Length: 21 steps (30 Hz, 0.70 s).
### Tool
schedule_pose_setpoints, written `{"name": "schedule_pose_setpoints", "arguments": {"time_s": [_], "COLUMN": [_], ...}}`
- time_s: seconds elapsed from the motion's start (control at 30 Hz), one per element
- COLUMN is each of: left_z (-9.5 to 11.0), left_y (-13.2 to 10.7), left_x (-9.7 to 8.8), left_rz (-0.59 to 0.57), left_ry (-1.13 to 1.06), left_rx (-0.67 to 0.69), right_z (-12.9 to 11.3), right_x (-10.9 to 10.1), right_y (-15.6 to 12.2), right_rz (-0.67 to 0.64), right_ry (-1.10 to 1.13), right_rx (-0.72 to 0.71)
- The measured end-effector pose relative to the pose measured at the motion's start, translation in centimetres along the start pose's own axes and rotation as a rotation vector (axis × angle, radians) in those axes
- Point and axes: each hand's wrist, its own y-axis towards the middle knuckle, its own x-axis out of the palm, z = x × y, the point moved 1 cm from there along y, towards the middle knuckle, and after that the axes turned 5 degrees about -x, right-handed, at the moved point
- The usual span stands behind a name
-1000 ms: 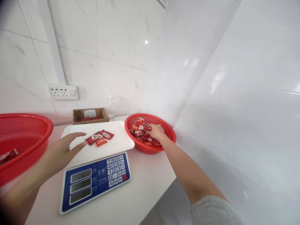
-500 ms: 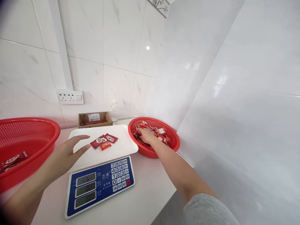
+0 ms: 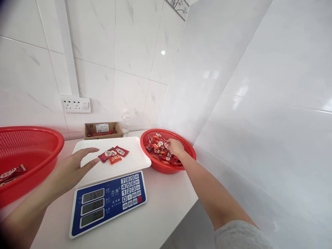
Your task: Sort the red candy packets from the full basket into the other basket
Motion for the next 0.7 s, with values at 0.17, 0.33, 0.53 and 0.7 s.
{"name": "schedule_pose_setpoints", "arguments": {"time_s": [0.17,0.33,0.53,0.7], "left_z": [0.3,0.6,0.5,0.2], "left_y": [-0.2,-0.5,-0.4,-0.3], "left_x": [-0.1,-0.3,-0.5,-0.1], "left_rz": [-0.030,-0.075,-0.068,-0.075], "left_ry": [0.032,0.040,0.031,0.016], "left_rx": [-0.025,-0.042,-0.044,-0.027], "right_z": [-3.0,-5.5,-6.7,-11.2], "right_x": [-1.0,-0.9,-0.8,0.8], "right_y": [-0.1,0.5,0.2,-2.1], "right_rz": [0.149,0.134,0.176,0.020], "right_ry": [-0.009,0.021,0.128,0.443], "right_rx": [-0.026,-0.096,-0.115,-0.300]}}
